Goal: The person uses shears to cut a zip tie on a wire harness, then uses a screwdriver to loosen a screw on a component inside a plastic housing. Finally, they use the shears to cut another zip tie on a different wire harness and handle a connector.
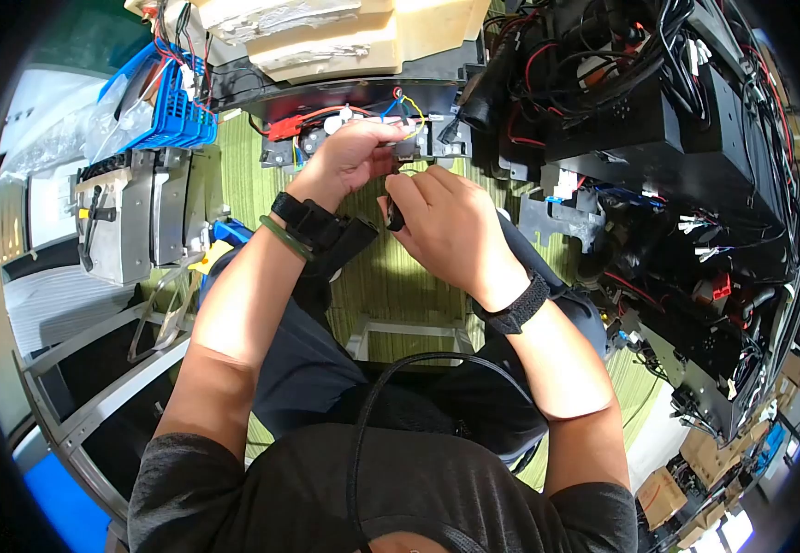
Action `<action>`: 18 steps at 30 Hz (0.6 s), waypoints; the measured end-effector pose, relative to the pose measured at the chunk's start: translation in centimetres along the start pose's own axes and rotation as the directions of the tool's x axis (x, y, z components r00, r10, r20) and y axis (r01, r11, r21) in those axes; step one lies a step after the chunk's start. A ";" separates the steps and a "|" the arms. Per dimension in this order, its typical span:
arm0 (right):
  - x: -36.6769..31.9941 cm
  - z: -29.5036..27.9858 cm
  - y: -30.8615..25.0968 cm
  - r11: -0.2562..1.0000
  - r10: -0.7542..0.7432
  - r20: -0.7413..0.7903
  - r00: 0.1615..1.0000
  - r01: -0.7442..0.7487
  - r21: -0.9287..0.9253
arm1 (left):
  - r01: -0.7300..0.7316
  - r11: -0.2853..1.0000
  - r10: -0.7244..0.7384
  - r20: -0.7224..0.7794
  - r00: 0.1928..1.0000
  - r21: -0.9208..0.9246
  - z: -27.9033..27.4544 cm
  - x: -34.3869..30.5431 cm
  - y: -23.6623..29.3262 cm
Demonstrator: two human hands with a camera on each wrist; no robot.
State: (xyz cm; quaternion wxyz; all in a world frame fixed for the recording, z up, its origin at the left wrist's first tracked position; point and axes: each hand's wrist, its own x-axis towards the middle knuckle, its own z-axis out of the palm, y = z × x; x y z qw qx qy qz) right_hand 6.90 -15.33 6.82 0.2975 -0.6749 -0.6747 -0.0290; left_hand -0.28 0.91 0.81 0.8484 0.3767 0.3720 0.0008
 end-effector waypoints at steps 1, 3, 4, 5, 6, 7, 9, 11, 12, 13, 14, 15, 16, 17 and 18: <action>0.0 0.0 0.0 1.000 -0.003 0.000 1.000 0.003 0.002 | 0.001 1.000 -0.001 -0.031 1.000 -0.002 0.2 -0.2 0.1; 0.1 -0.2 0.0 0.999 0.017 0.002 1.000 -0.017 0.043 | 0.000 1.000 0.000 -0.031 1.000 -0.001 -0.1 0.2 -0.2; 0.1 -0.2 -0.1 0.999 0.012 0.001 1.000 -0.012 0.047 | -0.001 1.000 0.001 -0.028 1.000 0.001 -0.3 0.3 -0.2; 0.1 -0.3 -0.1 0.999 0.017 0.005 1.000 -0.017 0.030 | -0.004 1.000 0.005 -0.034 0.999 0.003 -0.2 0.2 -0.2; 0.1 -0.3 -0.2 1.000 0.023 0.010 1.000 -0.023 0.011 | -0.014 1.000 0.014 -0.028 0.999 0.003 -0.1 0.2 -0.2; 0.1 -0.4 -0.2 1.000 0.020 0.007 1.000 -0.020 0.014 | -0.022 1.000 0.022 -0.022 1.000 0.002 0.0 0.1 -0.2; 0.2 -0.6 -0.1 0.998 0.039 0.019 0.999 -0.039 0.046 | -0.044 0.999 0.044 -0.014 0.999 0.003 0.1 0.1 -0.2; 0.1 -0.4 0.0 0.997 0.041 0.009 0.999 -0.042 0.064 | -0.026 1.000 0.026 -0.017 1.000 -0.001 0.0 0.1 -0.2; 0.1 -0.3 0.0 0.996 0.044 0.000 0.999 -0.044 0.080 | -0.029 1.000 0.028 -0.017 0.999 -0.001 0.1 0.1 -0.2; 0.2 -0.4 0.1 0.996 0.041 -0.001 0.999 -0.041 0.080 | -0.018 1.000 0.017 -0.037 0.999 -0.009 0.2 0.0 -0.2; 0.2 -0.4 0.0 0.995 0.053 0.005 0.999 -0.053 0.081 | -0.008 1.000 0.007 -0.058 0.998 -0.017 0.3 -0.1 -0.2; 0.3 -0.4 0.0 0.994 0.062 0.007 0.998 -0.062 0.084 | -0.014 1.000 0.013 -0.062 0.998 -0.015 0.4 0.0 -0.2; 0.3 -0.4 0.1 0.994 0.056 0.001 0.998 -0.056 0.089 | -0.026 0.999 0.024 -0.064 0.998 -0.037 0.3 0.1 -0.3; 0.3 -0.3 0.2 0.994 0.061 0.006 0.998 -0.062 0.093 | -0.035 0.998 0.031 -0.065 0.997 -0.059 0.4 0.1 -0.3; 0.2 -0.3 0.2 0.993 0.068 0.014 0.998 -0.069 0.094 | -0.017 0.998 0.014 -0.062 0.998 -0.062 0.5 0.0 -0.1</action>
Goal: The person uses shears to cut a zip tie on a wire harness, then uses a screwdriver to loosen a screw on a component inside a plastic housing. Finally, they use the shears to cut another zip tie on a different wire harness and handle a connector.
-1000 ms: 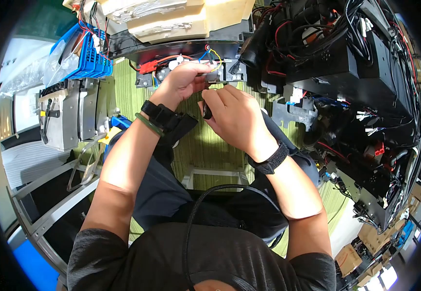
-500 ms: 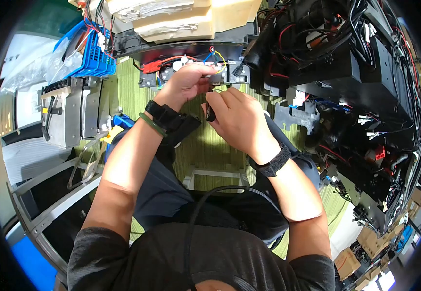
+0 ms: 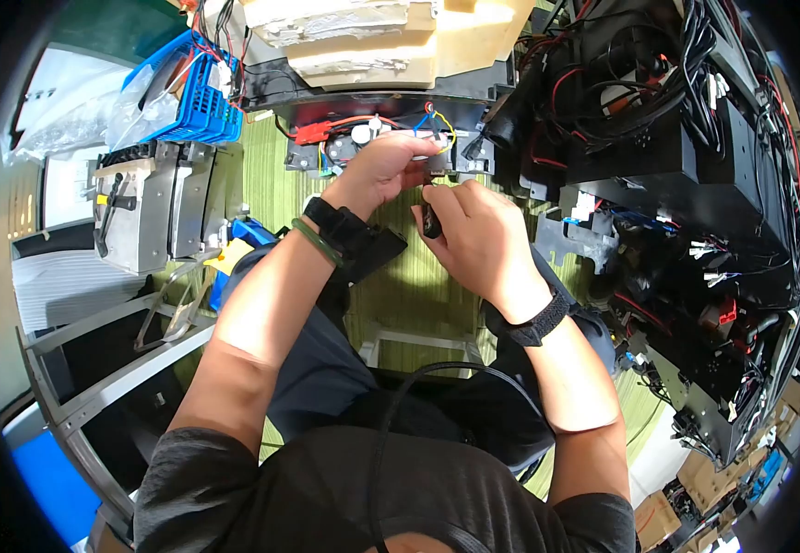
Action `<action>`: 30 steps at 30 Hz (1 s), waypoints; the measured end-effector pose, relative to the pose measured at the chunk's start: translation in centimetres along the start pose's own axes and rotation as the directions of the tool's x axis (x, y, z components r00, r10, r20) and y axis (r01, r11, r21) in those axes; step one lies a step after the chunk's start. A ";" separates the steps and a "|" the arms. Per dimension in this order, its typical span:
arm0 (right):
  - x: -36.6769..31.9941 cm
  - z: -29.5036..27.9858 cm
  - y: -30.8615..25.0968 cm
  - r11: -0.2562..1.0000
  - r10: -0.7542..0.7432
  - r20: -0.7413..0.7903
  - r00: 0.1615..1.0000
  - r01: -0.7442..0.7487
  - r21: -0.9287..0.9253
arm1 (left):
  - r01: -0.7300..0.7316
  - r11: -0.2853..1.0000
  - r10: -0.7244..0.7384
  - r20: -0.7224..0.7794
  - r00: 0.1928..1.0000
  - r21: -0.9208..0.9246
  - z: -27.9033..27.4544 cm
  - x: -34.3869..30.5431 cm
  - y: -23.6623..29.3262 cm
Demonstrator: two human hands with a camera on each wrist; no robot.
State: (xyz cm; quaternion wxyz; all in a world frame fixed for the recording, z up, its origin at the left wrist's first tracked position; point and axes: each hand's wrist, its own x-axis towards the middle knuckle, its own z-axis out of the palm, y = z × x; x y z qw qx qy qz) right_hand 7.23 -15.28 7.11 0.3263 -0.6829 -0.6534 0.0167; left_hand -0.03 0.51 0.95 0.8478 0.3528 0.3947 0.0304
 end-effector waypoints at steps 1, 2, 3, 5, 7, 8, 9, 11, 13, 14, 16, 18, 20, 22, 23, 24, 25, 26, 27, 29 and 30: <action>0.0 -0.1 -0.1 1.000 -0.003 -0.001 1.000 0.003 -0.001 | -0.003 1.000 0.003 0.001 1.000 0.000 -0.1 0.1 0.0; 0.1 -0.3 -0.3 1.000 0.025 0.022 0.999 -0.025 0.005 | 0.008 1.000 -0.008 0.002 1.000 -0.003 -0.3 0.3 -0.2; 0.2 -0.5 -0.4 0.999 0.051 0.044 0.998 -0.052 0.010 | 0.018 1.000 -0.018 0.005 1.000 -0.005 -0.4 0.6 -0.2; 0.2 -0.6 -0.4 0.998 0.056 0.044 0.997 -0.056 0.013 | -0.005 1.000 0.004 -0.008 1.000 -0.011 -0.4 0.6 -0.4; 0.2 -0.5 -0.4 0.998 0.061 0.045 0.997 -0.061 0.017 | -0.009 1.000 0.010 -0.040 0.999 0.010 -0.2 0.4 -0.3; 0.2 -0.5 -0.4 0.997 0.063 0.041 0.997 -0.064 0.033 | -0.010 1.000 0.011 -0.043 0.999 0.008 -0.2 0.4 -0.3; 0.3 -0.5 -0.3 0.996 0.066 0.038 0.997 -0.068 0.050 | -0.015 1.000 0.015 -0.042 0.999 0.007 -0.2 0.4 -0.3; 0.4 -0.3 -0.1 0.998 0.051 0.005 0.999 -0.051 0.048 | 0.014 1.000 -0.013 -0.059 0.998 0.016 -0.2 0.4 -0.3; 0.4 -0.2 0.0 0.998 0.036 -0.026 0.999 -0.034 0.046 | 0.006 1.000 -0.005 -0.037 0.999 0.011 -0.4 0.6 -0.5; 0.4 -0.1 0.1 0.998 0.029 -0.036 0.999 -0.027 0.054 | 0.000 1.000 0.000 -0.041 0.999 0.015 -0.4 0.6 -0.5; 0.4 -0.2 0.1 0.998 0.020 -0.046 0.999 -0.018 0.061 | -0.006 1.000 0.007 -0.046 0.999 0.017 -0.4 0.6 -0.5; 0.2 -0.5 -0.1 0.993 0.073 0.086 0.994 -0.080 0.085 | -0.009 1.000 0.009 -0.040 0.999 0.015 -0.4 0.5 -0.6; 0.0 -0.3 0.0 0.993 0.070 0.078 0.994 -0.077 0.093 | -0.012 1.000 0.013 -0.040 0.999 0.014 -0.3 0.5 -0.5; 0.0 -0.2 0.1 0.992 0.068 0.070 0.995 -0.075 0.100 | -0.016 1.000 0.016 -0.038 0.999 0.015 -0.2 0.4 -0.4; 0.0 -0.3 0.1 0.993 0.063 0.062 0.996 -0.068 0.096 | -0.014 1.000 0.014 -0.042 0.999 0.013 -0.1 0.4 -0.4; 0.1 -0.3 0.1 0.994 0.056 0.052 0.997 -0.061 0.091 | -0.014 1.000 0.014 -0.045 0.999 0.011 -0.1 0.4 -0.4; 0.1 -0.3 0.1 0.994 0.056 0.054 0.997 -0.061 0.091 | -0.013 1.000 0.013 -0.046 0.999 0.010 -0.1 0.3 -0.4; 0.1 -0.3 0.1 0.994 0.053 0.053 0.997 -0.058 0.090 | -0.005 1.000 0.005 -0.053 0.999 0.009 0.0 0.2 -0.3; 0.1 -0.2 0.1 0.994 0.051 0.051 0.997 -0.055 0.089 | 0.004 1.000 -0.003 -0.059 0.998 0.008 0.1 0.2 -0.3; 0.1 -0.1 0.1 0.995 0.051 0.047 0.998 -0.055 0.089 | -0.005 1.000 0.005 -0.059 0.998 0.002 0.1 0.2 -0.4; 0.0 -0.1 0.2 0.995 0.051 0.042 0.998 -0.055 0.088 | -0.014 1.000 0.013 -0.057 0.998 -0.004 0.1 0.3 -0.4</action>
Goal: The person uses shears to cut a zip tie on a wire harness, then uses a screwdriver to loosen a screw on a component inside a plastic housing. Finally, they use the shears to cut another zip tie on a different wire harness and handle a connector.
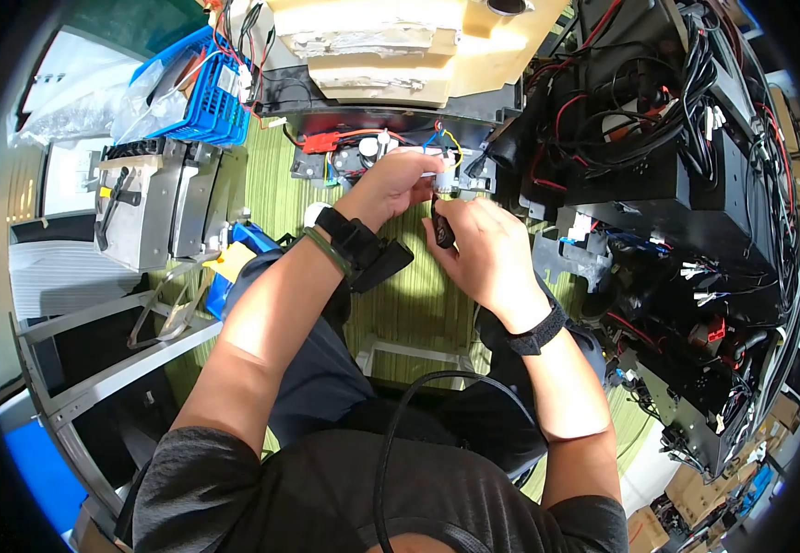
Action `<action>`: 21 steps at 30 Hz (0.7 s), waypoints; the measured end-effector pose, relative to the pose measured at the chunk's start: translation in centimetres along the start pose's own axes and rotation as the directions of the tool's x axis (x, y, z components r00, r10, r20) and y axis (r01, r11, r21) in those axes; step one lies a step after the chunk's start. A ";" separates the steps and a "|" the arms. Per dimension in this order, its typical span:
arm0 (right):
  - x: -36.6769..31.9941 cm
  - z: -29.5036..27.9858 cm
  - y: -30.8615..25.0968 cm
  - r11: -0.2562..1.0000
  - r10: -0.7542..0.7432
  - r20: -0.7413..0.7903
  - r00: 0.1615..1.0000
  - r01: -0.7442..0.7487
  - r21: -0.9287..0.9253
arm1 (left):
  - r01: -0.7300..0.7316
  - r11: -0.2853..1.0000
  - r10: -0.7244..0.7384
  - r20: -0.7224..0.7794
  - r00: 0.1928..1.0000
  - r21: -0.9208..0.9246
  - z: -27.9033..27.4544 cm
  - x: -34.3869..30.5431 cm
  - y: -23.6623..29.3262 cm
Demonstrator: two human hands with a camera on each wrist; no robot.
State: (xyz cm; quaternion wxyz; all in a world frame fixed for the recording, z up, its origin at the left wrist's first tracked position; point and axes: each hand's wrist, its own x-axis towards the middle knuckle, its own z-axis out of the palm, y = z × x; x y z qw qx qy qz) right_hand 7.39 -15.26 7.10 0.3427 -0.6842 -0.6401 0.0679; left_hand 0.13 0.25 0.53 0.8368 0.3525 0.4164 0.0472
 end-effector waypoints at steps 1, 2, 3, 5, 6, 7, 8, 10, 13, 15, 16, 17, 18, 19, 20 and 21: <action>0.0 0.0 0.0 1.000 0.000 0.001 1.000 0.000 0.000 | 0.000 1.000 0.000 0.000 1.000 -0.001 0.0 0.0 0.0; 0.0 0.0 0.1 1.000 0.001 0.001 1.000 -0.001 -0.005 | 0.007 1.000 -0.007 -0.008 1.000 0.000 -0.1 0.0 0.0; 0.0 0.1 0.1 1.000 0.003 0.002 1.000 -0.003 -0.011 | 0.013 1.000 -0.013 -0.016 1.000 0.002 -0.1 0.0 -0.1; 0.1 0.0 0.0 1.000 0.004 0.004 1.000 -0.004 -0.005 | 0.011 1.000 -0.011 -0.018 1.000 0.006 -0.1 0.1 -0.1; 0.1 -0.1 0.0 1.000 0.004 0.006 1.000 -0.004 0.001 | 0.008 1.000 -0.008 -0.019 1.000 0.010 -0.1 0.0 -0.1; 0.1 0.0 0.0 1.000 0.004 0.006 1.000 -0.004 0.001 | 0.009 1.000 -0.009 -0.019 1.000 0.010 -0.1 0.1 -0.1; 0.1 0.0 0.1 1.000 0.001 -0.002 1.000 -0.001 0.006 | 0.010 1.000 -0.009 -0.017 1.000 0.015 -0.1 0.1 -0.1; 0.1 0.0 0.1 1.000 -0.003 -0.010 1.000 0.003 0.010 | 0.011 1.000 -0.010 -0.014 1.000 0.020 0.0 0.0 -0.1; 0.1 -0.1 0.1 1.000 -0.005 -0.008 1.000 0.005 0.015 | 0.024 0.999 -0.023 -0.036 0.999 0.032 0.1 -0.2 0.0; 0.3 0.1 0.2 0.999 -0.048 -0.081 0.996 0.046 -0.022 | 0.009 1.000 -0.008 -0.018 1.000 0.025 0.0 -0.1 -0.1; 0.3 0.1 0.2 0.999 -0.047 -0.082 0.996 0.046 -0.022 | 0.009 1.000 -0.008 -0.017 1.000 0.026 -0.1 0.0 -0.1; 0.3 0.0 0.1 0.999 -0.046 -0.083 0.995 0.044 -0.023 | 0.010 0.999 -0.009 -0.016 1.000 0.031 -0.1 0.0 -0.1; 0.3 0.0 0.1 0.999 -0.045 -0.085 0.995 0.043 -0.024 | 0.010 0.999 -0.010 -0.015 1.000 0.037 -0.1 0.0 -0.1; 0.3 0.0 0.2 0.999 -0.045 -0.085 0.995 0.043 -0.024 | 0.011 0.999 -0.010 -0.015 1.000 0.036 -0.1 0.0 -0.1; 0.3 0.0 0.2 0.999 -0.041 -0.081 0.996 0.039 -0.024 | 0.011 0.999 -0.011 -0.017 1.000 0.034 -0.1 0.0 -0.1; 0.3 0.1 0.2 0.999 -0.036 -0.075 0.997 0.034 -0.024 | 0.013 0.999 -0.012 -0.019 1.000 0.031 -0.1 0.0 -0.1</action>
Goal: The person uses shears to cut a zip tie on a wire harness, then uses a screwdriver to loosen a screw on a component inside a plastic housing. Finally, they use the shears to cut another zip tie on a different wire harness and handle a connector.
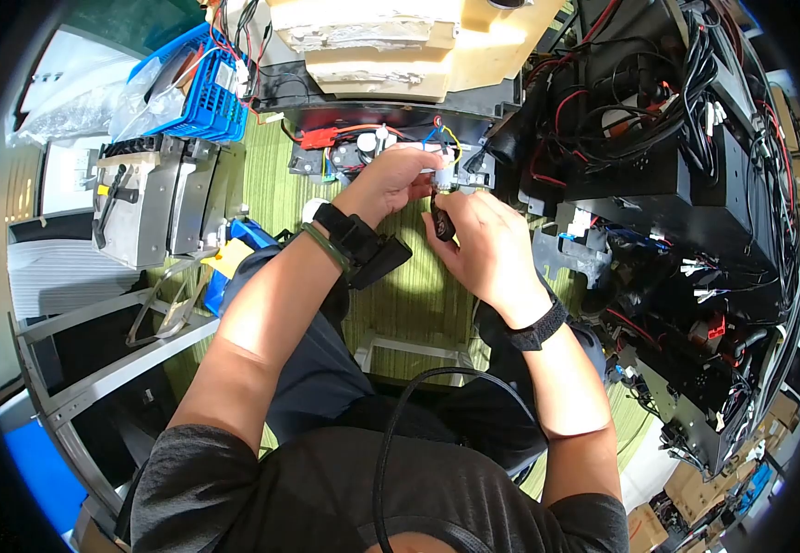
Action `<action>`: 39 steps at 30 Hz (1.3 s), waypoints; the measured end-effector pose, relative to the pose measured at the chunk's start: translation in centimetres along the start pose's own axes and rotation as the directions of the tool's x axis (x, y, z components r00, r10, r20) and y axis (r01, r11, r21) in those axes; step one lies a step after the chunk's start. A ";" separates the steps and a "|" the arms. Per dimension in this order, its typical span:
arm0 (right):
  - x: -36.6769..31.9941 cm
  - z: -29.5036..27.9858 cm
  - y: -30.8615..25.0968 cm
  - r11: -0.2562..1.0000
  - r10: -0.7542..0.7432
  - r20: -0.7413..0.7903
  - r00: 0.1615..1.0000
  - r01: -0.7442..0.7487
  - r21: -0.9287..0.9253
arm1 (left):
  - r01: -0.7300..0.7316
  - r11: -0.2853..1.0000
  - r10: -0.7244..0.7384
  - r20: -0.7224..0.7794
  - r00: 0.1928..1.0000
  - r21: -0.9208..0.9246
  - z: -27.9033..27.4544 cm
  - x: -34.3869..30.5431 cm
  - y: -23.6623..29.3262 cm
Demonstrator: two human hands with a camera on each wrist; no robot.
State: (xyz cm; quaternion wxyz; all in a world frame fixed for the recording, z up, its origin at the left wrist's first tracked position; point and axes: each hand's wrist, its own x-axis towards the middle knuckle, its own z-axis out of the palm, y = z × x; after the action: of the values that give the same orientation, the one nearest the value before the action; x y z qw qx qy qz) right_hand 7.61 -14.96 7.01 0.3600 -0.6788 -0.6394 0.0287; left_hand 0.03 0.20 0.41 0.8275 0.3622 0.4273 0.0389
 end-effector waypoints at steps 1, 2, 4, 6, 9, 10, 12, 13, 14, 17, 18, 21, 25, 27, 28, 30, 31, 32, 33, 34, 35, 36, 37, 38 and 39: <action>0.0 0.0 0.0 1.000 0.000 0.001 1.000 0.000 0.000 | 0.000 1.000 0.000 -0.001 1.000 -0.001 0.0 0.0 0.0; 0.0 -0.1 0.0 1.000 -0.001 -0.005 1.000 0.001 0.003 | -0.001 1.000 0.001 0.002 1.000 -0.004 0.0 0.0 0.0; 0.1 -0.1 0.0 1.000 -0.003 -0.012 1.000 0.003 0.005 | -0.003 1.000 0.003 0.004 1.000 -0.006 0.0 0.0 0.0; 0.1 -0.1 0.0 1.000 -0.002 -0.023 1.000 0.002 0.010 | 0.010 1.000 -0.010 0.013 1.000 -0.003 -0.1 0.1 0.0; 0.1 -0.2 -0.1 1.000 0.002 -0.018 1.000 -0.002 0.003 | 0.016 1.000 -0.016 0.006 1.000 -0.011 -0.1 0.2 -0.1; 0.2 -0.2 -0.1 1.000 0.002 -0.018 1.000 -0.002 0.004 | 0.016 1.000 -0.016 0.005 1.000 -0.011 -0.1 0.3 -0.1; 0.2 -0.2 -0.1 1.000 0.002 -0.014 1.000 -0.002 0.005 | 0.025 1.000 -0.025 0.006 1.000 -0.019 -0.1 0.1 0.0; 0.1 -0.2 -0.1 1.000 0.002 -0.014 1.000 -0.002 0.005 | 0.025 1.000 -0.025 0.006 1.000 -0.019 0.0 0.0 0.1; 0.0 -0.2 0.0 1.000 0.016 0.011 1.000 -0.016 0.016 | 0.028 1.000 -0.028 -0.011 1.000 -0.010 0.3 -0.3 0.3; 0.0 -0.1 0.0 0.999 0.025 0.035 0.999 -0.026 0.030 | 0.025 1.000 -0.025 -0.021 0.999 -0.001 0.3 -0.5 0.3; 0.0 -0.2 0.0 0.999 0.023 0.032 0.999 -0.024 0.032 | 0.020 1.000 -0.020 -0.010 1.000 0.002 0.3 -0.4 0.3; 0.0 -0.2 -0.1 0.999 0.025 0.029 0.999 -0.026 0.037 | 0.029 0.999 -0.029 -0.003 1.000 0.027 0.0 -0.1 0.2; 0.0 -0.2 -0.1 0.999 0.033 0.034 0.999 -0.033 0.019 | 0.021 1.000 -0.021 0.026 0.999 0.017 -0.2 -0.1 0.2; 0.1 -0.4 -0.2 0.999 0.043 0.040 0.998 -0.045 0.027 | 0.025 0.999 -0.025 0.008 1.000 0.026 0.1 -0.5 0.4; 0.1 -0.4 -0.2 0.999 0.044 0.040 0.998 -0.045 0.027 | 0.025 0.999 -0.026 0.008 1.000 0.026 0.2 -0.5 0.4; 0.1 -0.4 -0.1 0.999 0.039 0.040 0.998 -0.040 0.023 | 0.026 0.999 -0.026 0.005 1.000 0.025 0.2 -0.6 0.4; 0.1 -0.4 -0.2 0.999 0.039 0.040 0.998 -0.040 0.023 | 0.025 0.999 -0.025 0.004 1.000 0.025 0.3 -0.6 0.5; 0.1 -0.5 -0.2 0.999 0.044 0.044 0.998 -0.044 0.020 | 0.026 0.999 -0.026 -0.007 1.000 0.025 0.6 -0.8 0.6; 0.1 -0.5 -0.2 0.999 0.048 0.048 0.998 -0.049 0.017 | 0.027 0.999 -0.027 -0.018 0.999 0.025 0.7 -1.0 0.7; 0.1 -0.5 -0.2 0.999 0.048 0.049 0.998 -0.049 0.018 | 0.027 0.999 -0.027 -0.018 0.999 0.024 0.9 -1.2 0.8; 0.2 -0.5 -0.2 0.999 0.045 0.042 0.998 -0.046 0.017 | 0.024 0.999 -0.024 -0.018 1.000 0.022 1.0 -1.3 0.8; 0.2 -0.5 -0.2 0.999 0.042 0.036 0.998 -0.043 0.017 | 0.022 1.000 -0.021 -0.019 1.000 0.020 1.0 -1.3 0.8; 0.2 -0.5 -0.2 0.999 0.042 0.036 0.998 -0.043 0.018 | 0.022 1.000 -0.021 -0.020 1.000 0.020 1.0 -1.3 0.8; 0.2 -0.5 -0.2 0.999 0.044 0.031 0.999 -0.045 0.019 | 0.021 1.000 -0.021 -0.013 1.000 0.014 1.0 -1.2 0.7; 0.2 -0.4 -0.1 0.999 0.047 0.026 0.999 -0.047 0.021 | 0.020 1.000 -0.020 -0.006 1.000 0.009 1.0 -1.2 0.7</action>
State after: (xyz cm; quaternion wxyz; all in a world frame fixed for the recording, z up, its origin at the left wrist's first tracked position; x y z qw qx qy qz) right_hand 7.73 -15.03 7.48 0.3584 -0.6892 -0.6275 0.0529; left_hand 0.15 -0.29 2.08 0.8249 0.3613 0.4337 0.0297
